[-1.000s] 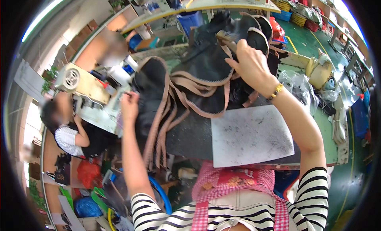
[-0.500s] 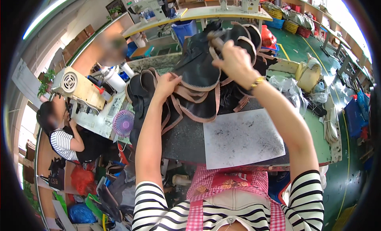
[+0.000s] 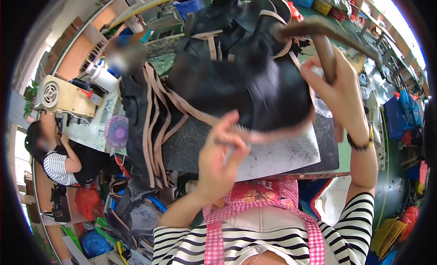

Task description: The person uses a wooden mallet to repeatedly strike the edges of black leather pieces placed on a workbench. They handle the leather pieces one at a time, adjusting their position and orientation to apply force to specific areas.

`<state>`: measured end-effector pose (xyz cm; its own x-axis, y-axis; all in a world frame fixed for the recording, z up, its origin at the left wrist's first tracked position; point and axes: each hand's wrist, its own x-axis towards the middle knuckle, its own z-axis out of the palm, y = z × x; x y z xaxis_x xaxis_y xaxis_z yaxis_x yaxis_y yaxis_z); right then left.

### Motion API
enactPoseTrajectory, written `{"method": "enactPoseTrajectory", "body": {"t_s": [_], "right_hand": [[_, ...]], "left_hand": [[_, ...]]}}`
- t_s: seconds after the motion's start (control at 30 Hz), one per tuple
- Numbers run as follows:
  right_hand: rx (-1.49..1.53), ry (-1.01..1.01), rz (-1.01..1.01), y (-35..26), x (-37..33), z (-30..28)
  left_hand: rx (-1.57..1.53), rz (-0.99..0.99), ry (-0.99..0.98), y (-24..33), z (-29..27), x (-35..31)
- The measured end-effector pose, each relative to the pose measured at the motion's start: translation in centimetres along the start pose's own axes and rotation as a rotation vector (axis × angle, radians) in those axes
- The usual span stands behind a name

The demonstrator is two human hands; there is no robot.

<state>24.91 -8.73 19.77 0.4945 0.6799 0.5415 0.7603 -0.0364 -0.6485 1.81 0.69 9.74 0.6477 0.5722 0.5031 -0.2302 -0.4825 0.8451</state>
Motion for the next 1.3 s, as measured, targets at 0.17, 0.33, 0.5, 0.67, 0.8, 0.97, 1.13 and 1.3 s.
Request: {"method": "enactPoseTrajectory", "body": {"t_s": [0.17, 0.33, 0.5, 0.67, 0.8, 0.97, 1.13, 1.3], "right_hand": [[-0.198, -0.348, 0.247, 0.8, -6.5, -0.8], [0.007, -0.522, 0.005, 2.4, -10.2, 1.3], [-0.081, -0.712, 0.283, 3.3, -14.4, -0.2], [-0.090, -0.613, 0.243, 4.5, -16.1, 1.6], [-0.062, -0.618, 0.318, 4.8, -16.2, 1.6], [-0.080, -0.651, 0.264, 5.2, -15.8, 1.2], [-0.036, -0.532, 0.168, 3.2, -12.0, -0.8], [-0.223, -0.532, -0.064, 2.6, -9.7, -1.0]], "left_hand": [[-0.185, -0.538, -0.337, -2.4, 3.8, -7.4], [-0.268, -0.691, -0.458, -2.8, 3.6, -8.5], [-0.111, -0.481, -0.278, -3.4, 1.1, -2.2], [-0.028, -0.471, -0.264, -8.1, 5.3, 0.9], [-0.066, -0.488, -0.220, -10.0, 5.9, -0.4], [0.025, -0.464, -0.240, -9.4, 6.2, 0.0], [0.206, -0.328, -0.299, -9.0, 6.3, 0.6], [0.407, -0.006, -0.324, -8.6, 6.8, 1.2]]}}
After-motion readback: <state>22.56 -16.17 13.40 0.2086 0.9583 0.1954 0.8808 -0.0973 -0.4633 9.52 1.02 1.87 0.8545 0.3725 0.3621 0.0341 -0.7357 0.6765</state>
